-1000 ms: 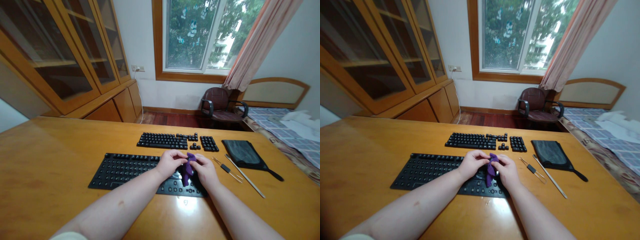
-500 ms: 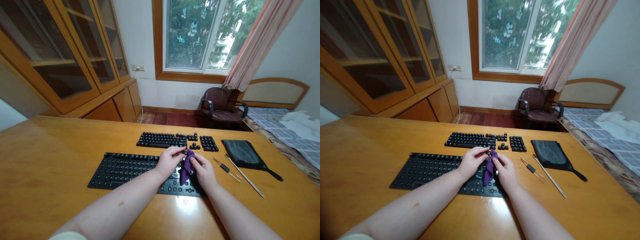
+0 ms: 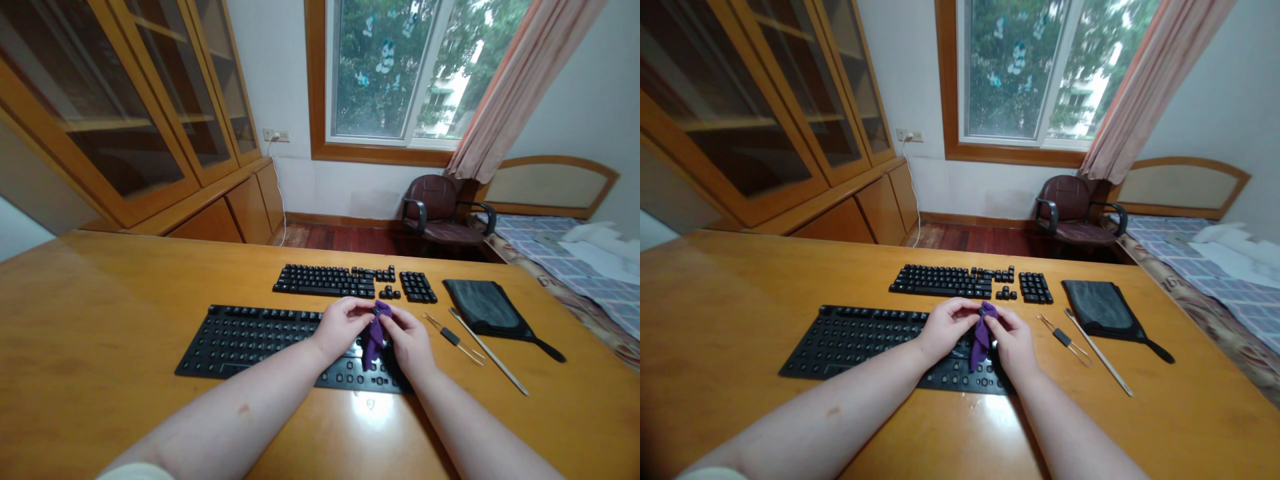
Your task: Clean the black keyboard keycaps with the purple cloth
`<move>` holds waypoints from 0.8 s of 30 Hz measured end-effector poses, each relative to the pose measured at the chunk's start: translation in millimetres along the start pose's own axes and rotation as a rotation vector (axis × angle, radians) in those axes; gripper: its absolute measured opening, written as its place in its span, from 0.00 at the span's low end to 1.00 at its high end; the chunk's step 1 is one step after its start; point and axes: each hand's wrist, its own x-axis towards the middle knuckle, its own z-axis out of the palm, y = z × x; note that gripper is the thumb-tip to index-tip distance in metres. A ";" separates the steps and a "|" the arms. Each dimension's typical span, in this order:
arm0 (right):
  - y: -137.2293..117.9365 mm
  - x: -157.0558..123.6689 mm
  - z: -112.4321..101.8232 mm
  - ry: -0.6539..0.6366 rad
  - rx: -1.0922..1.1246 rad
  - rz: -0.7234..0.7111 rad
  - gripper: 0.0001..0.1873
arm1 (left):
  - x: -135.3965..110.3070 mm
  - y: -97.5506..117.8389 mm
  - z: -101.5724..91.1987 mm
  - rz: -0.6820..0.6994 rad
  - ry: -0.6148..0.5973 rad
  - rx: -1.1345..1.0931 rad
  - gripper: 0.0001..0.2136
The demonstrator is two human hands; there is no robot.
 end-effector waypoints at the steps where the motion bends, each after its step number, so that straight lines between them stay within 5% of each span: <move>1: 0.1 0.3 -0.7 -0.020 -0.012 -0.003 0.15 | 0.1 -0.2 -0.6 0.002 0.001 0.012 0.07; 10: -7.5 0.1 -2.3 -0.087 -0.056 -0.075 0.11 | 1.7 2.4 -5.3 0.029 -0.034 0.144 0.06; 24: -2.9 0.5 0.2 -0.034 -0.022 -0.052 0.14 | -2.5 -1.5 1.9 -0.006 -0.058 0.044 0.08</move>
